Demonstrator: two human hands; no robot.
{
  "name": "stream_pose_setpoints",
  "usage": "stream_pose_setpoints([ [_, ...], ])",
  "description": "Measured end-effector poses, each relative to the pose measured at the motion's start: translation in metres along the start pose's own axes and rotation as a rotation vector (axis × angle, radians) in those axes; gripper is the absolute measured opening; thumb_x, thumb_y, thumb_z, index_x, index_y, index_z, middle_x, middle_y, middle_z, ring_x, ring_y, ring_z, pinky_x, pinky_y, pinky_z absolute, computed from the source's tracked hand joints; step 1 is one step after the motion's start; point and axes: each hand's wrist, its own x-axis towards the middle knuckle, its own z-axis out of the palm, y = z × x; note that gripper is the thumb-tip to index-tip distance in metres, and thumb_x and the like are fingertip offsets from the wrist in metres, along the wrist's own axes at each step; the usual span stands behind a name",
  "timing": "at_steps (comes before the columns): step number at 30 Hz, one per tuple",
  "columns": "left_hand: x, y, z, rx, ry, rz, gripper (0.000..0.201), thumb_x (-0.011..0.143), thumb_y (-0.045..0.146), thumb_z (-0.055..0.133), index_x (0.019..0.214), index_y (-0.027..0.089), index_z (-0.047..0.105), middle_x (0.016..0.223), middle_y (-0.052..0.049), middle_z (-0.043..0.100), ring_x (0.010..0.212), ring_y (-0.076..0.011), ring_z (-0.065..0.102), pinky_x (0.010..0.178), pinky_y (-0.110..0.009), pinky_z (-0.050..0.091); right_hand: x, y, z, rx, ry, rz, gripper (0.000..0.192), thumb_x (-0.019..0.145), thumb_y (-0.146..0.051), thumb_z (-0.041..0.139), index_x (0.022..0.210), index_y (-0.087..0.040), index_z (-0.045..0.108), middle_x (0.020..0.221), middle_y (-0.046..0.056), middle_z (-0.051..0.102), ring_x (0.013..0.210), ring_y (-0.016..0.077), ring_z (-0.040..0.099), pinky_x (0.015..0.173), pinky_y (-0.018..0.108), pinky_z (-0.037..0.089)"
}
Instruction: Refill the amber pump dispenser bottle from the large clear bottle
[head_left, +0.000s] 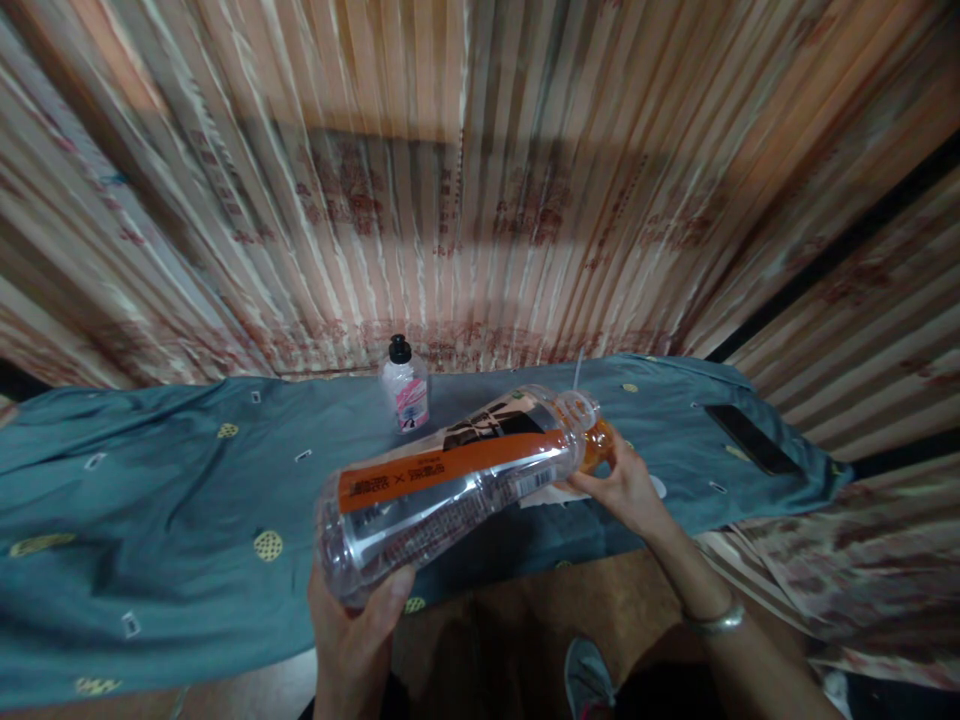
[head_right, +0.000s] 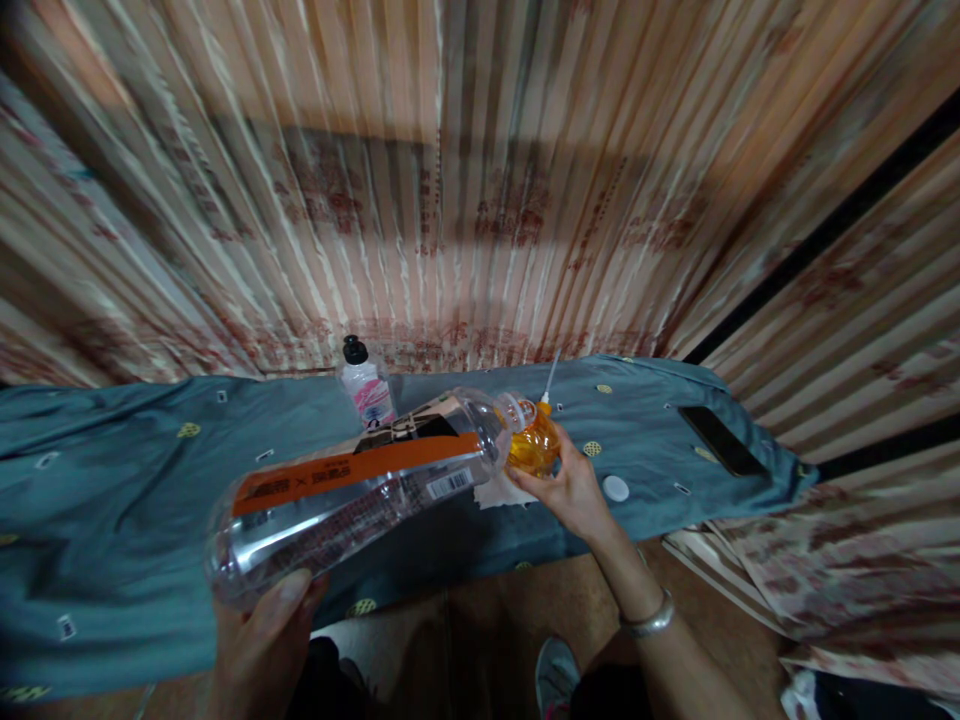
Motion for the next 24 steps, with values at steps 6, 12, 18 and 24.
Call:
stream_pose_setpoints([
  [6, -0.002, 0.002, 0.005, 0.003, 0.054, -0.014, 0.079, 0.063, 0.039, 0.097, 0.135, 0.026, 0.068, 0.119, -0.005, 0.077, 0.113, -0.0257, 0.075, 0.099, -0.03, 0.061, 0.0, 0.0, -0.001, -0.008, -0.01, -0.01, 0.07, 0.07, -0.054, 0.088, 0.128, -0.02, 0.066, 0.114, 0.012, 0.083, 0.101, 0.0339, 0.08, 0.091, 0.046, 0.065],
  [12, -0.006, 0.008, 0.013, -0.014, 0.064, -0.039, 0.082, 0.064, 0.045, 0.096, 0.138, 0.028, 0.065, 0.122, -0.005, 0.076, 0.114, -0.0252, 0.073, 0.101, -0.032, 0.06, 0.0, 0.0, 0.0, -0.014, -0.004, -0.008, 0.069, 0.069, -0.052, 0.088, 0.126, -0.02, 0.067, 0.112, 0.011, 0.083, 0.097, 0.0328, 0.081, 0.088, 0.045, 0.065],
  [18, -0.002, 0.004, 0.008, 0.015, 0.065, 0.006, 0.079, 0.061, 0.044, 0.097, 0.131, 0.025, 0.067, 0.115, -0.003, 0.074, 0.113, -0.025, 0.073, 0.099, -0.029, 0.06, 0.0, 0.001, 0.0, -0.006, -0.011, -0.001, 0.069, 0.07, -0.054, 0.088, 0.127, -0.021, 0.067, 0.111, 0.011, 0.083, 0.098, 0.0328, 0.08, 0.087, 0.044, 0.065],
  [24, -0.002, 0.003, 0.008, 0.008, 0.054, 0.006, 0.076, 0.063, 0.045, 0.096, 0.131, 0.027, 0.067, 0.111, -0.004, 0.076, 0.11, -0.0273, 0.075, 0.095, -0.034, 0.064, 0.0, 0.001, 0.0, -0.03, 0.003, -0.012, 0.068, 0.07, -0.054, 0.088, 0.126, -0.02, 0.067, 0.11, 0.011, 0.083, 0.097, 0.0334, 0.081, 0.087, 0.045, 0.066],
])
